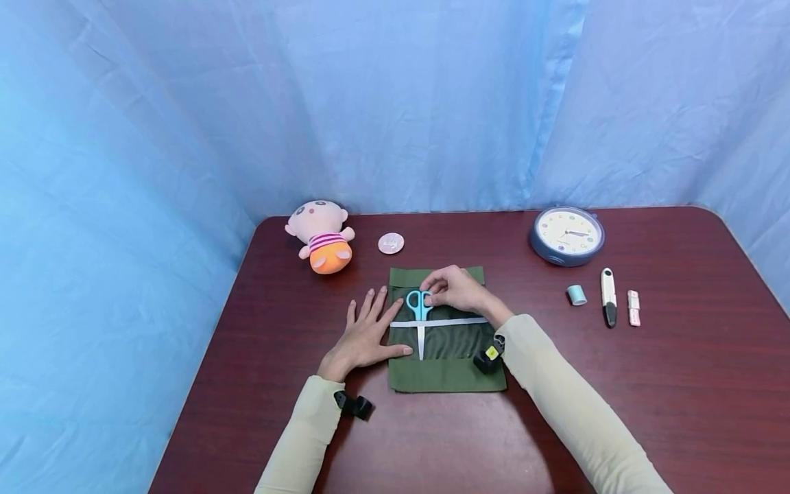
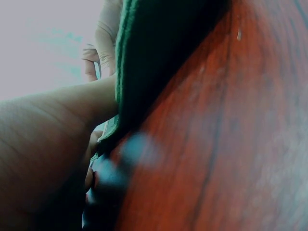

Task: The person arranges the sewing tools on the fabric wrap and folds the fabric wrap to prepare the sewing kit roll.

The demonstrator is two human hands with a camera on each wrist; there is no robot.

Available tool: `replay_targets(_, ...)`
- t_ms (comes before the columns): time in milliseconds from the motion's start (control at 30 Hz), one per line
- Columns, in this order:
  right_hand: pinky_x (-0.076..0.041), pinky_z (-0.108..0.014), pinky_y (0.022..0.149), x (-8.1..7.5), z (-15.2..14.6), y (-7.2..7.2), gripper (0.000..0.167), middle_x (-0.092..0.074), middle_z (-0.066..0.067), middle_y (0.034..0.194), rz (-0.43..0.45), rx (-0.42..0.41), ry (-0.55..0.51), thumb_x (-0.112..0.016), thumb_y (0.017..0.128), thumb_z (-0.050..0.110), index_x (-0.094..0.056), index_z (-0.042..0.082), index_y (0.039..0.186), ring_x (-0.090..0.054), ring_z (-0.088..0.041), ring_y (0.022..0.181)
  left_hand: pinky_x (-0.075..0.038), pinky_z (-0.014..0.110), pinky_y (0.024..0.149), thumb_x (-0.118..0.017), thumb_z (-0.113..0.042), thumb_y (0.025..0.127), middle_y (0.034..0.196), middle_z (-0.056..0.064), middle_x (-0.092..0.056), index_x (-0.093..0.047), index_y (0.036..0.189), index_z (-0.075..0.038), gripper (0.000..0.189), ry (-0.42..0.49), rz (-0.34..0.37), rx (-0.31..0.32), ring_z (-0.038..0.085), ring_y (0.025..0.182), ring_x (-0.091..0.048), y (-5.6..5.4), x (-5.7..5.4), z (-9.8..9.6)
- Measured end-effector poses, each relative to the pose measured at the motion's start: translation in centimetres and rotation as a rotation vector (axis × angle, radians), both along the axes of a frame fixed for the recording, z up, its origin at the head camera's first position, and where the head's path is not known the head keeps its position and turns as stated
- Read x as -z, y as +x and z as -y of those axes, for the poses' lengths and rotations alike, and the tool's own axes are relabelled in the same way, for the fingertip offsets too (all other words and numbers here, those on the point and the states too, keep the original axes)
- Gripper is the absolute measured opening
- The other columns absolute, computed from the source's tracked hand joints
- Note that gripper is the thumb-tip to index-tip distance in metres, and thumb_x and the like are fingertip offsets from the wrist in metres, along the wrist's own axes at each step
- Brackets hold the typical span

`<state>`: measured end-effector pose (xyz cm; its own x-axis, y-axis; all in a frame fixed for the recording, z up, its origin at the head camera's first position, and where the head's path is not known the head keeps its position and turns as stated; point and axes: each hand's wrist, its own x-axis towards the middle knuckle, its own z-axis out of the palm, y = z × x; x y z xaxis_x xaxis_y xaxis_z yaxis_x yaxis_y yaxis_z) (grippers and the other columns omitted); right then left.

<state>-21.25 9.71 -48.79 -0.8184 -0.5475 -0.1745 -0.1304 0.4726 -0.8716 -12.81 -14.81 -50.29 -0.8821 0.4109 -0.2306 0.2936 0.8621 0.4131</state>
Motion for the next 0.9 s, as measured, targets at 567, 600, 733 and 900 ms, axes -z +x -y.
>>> replay_targets(567,-0.058,-0.035,0.083,-0.25,0.47,0.33,0.023,-0.075,-0.009,0.098,-0.101,-0.061,0.123,-0.076,0.09,0.016,-0.073,0.005,0.11,-0.071,-0.018,0.091,0.001,0.066,0.123,-0.063,-0.066,0.087,0.172,0.006,0.001,-0.021,0.161,-0.027,0.094,-0.035,-0.005,-0.002,0.032,0.16,0.006,0.03,-0.11,-0.07)
replay_targets(600,-0.058,-0.035,0.082,-0.23,0.52,0.36,0.022,-0.075,-0.009,0.097,-0.104,-0.065,0.131,-0.076,0.089,0.017,-0.073,0.006,0.109,-0.071,-0.017,0.09,0.002,0.066,0.123,-0.063,-0.067,0.087,0.172,0.006,0.001,-0.02,0.162,-0.027,0.094,-0.036,-0.004,-0.002,0.032,0.16,0.006,0.03,-0.12,-0.08)
replay_targets(733,-0.057,-0.034,0.08,-0.14,0.65,0.41,0.019,-0.074,-0.007,0.094,-0.116,-0.082,0.162,-0.076,0.089,0.017,-0.073,0.007,0.106,-0.069,-0.015,0.086,0.002,0.066,0.123,-0.063,-0.067,0.087,0.172,0.006,0.002,-0.02,0.162,-0.028,0.094,-0.038,0.001,-0.002,0.032,0.16,0.006,0.05,-0.09,-0.09)
replay_targets(900,-0.056,-0.033,0.079,-0.22,0.7,0.57,0.018,-0.072,-0.005,0.094,-0.132,-0.107,0.176,-0.075,0.09,0.016,-0.072,0.008,0.106,-0.066,-0.013,0.084,0.002,0.066,0.123,-0.063,-0.066,0.087,0.172,0.006,0.001,-0.02,0.162,-0.027,0.094,-0.038,0.001,-0.002,0.032,0.159,0.006,0.03,-0.08,-0.13)
